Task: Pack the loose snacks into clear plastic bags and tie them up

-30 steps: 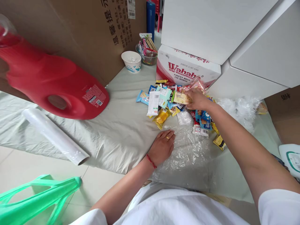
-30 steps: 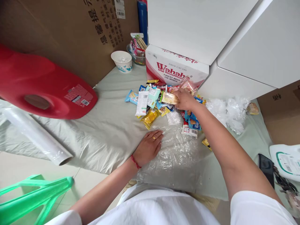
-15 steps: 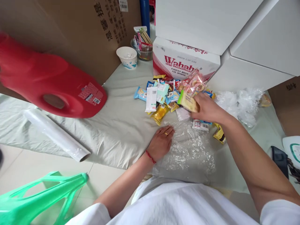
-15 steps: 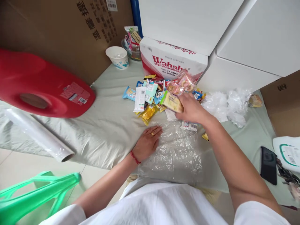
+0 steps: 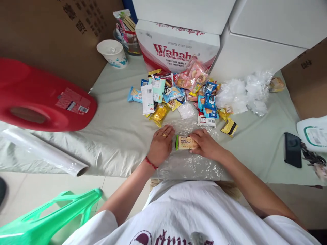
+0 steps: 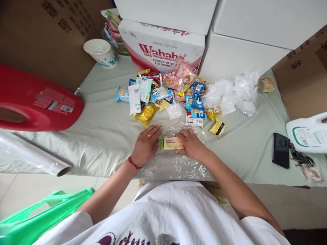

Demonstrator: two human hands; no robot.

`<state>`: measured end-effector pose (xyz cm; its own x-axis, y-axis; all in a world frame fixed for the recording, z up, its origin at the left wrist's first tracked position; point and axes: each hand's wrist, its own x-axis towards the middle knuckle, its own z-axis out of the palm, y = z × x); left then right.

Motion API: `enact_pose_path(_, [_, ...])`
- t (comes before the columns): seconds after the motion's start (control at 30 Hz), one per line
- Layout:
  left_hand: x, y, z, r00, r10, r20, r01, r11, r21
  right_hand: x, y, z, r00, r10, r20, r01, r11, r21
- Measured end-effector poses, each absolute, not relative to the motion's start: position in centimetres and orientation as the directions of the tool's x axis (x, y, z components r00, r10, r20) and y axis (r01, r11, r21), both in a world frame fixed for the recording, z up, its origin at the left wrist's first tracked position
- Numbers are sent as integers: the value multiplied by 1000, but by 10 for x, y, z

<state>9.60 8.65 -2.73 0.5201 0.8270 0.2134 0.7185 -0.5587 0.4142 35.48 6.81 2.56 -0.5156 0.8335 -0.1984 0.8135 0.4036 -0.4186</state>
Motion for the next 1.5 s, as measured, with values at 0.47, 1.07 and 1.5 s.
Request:
enact_pose_path(0.47, [86, 74, -23, 495, 858, 134, 802, -511, 311, 330, 62, 39, -464, 854, -237, 874, 397, -280])
enact_pose_path(1.07, [79, 75, -22, 503, 849, 159, 784, -526, 330, 133, 244, 50, -253, 963, -97, 952, 230, -204])
enact_pose_path(1.5, [77, 75, -19, 497, 859, 124, 777, -504, 376, 315, 151, 107, -669, 743, -25, 673, 592, -443])
